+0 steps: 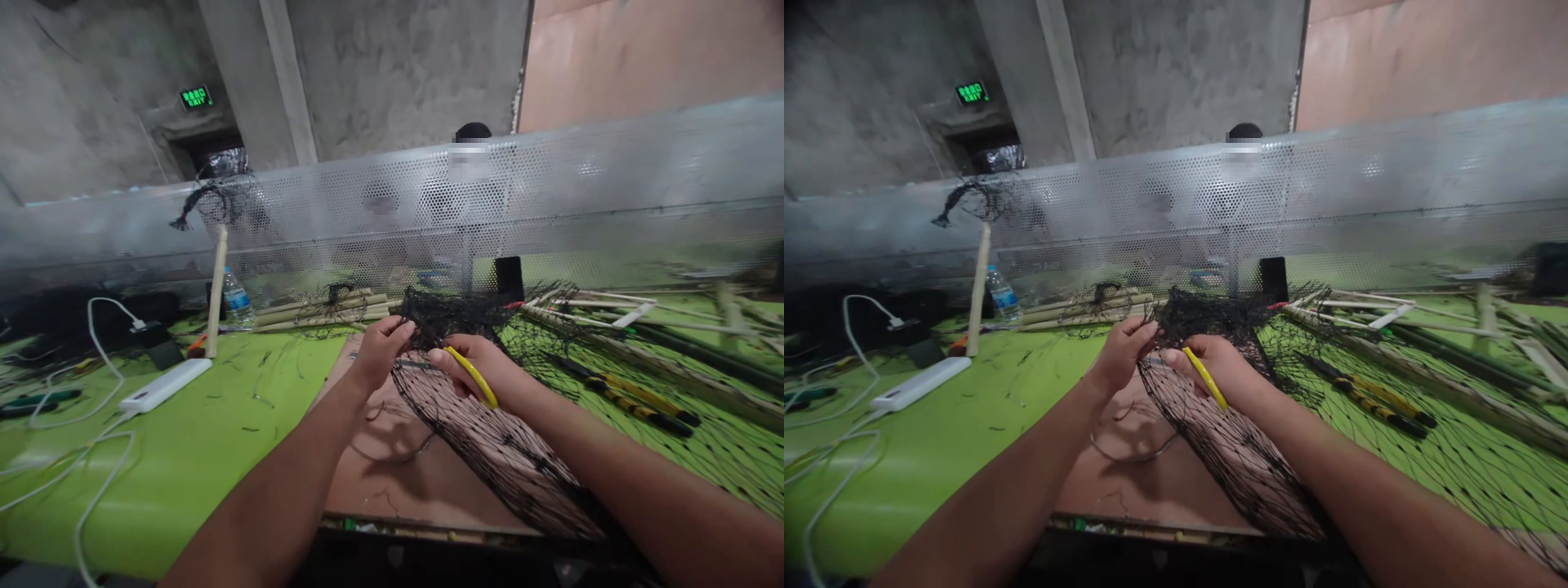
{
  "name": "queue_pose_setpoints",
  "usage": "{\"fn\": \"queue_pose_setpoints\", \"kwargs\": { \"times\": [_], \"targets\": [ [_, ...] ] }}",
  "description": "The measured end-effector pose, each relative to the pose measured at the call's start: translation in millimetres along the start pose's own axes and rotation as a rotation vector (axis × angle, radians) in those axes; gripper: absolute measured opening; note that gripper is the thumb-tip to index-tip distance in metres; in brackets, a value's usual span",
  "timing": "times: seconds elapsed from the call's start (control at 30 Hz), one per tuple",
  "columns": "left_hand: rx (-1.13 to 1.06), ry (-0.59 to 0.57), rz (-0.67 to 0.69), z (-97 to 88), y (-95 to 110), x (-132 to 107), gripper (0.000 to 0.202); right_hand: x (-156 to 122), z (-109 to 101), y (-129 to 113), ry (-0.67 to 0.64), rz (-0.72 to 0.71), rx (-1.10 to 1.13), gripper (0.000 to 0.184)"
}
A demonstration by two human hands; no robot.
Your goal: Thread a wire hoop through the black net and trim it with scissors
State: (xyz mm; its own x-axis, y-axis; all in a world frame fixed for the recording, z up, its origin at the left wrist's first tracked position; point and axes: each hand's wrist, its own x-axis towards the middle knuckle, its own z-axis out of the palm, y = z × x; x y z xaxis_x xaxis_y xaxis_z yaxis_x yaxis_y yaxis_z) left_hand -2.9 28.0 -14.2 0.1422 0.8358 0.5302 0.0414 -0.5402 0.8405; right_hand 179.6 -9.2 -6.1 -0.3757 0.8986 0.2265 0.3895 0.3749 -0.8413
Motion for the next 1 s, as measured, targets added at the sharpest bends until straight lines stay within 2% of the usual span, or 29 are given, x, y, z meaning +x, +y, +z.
{"fn": "queue_pose_setpoints", "kwargs": {
  "times": [0.37,0.63,1.0],
  "targets": [
    [0.147,0.016,0.028,-3.0,1.6,0.6,0.037,-4.1,-1.3,-8.3,-0.034,0.015,0.002,0.04],
    [0.189,0.001,0.017,-3.5,0.7,0.6,0.037,3.2,1.0,9.0,-0.02,-0.017,0.012,0.039],
    [0.062,0.017,-0.026,-0.8,-0.6,-0.1,0.039,3.3,-4.7,2.8,0.064,-0.121,-0.18,0.048]
  ]
}}
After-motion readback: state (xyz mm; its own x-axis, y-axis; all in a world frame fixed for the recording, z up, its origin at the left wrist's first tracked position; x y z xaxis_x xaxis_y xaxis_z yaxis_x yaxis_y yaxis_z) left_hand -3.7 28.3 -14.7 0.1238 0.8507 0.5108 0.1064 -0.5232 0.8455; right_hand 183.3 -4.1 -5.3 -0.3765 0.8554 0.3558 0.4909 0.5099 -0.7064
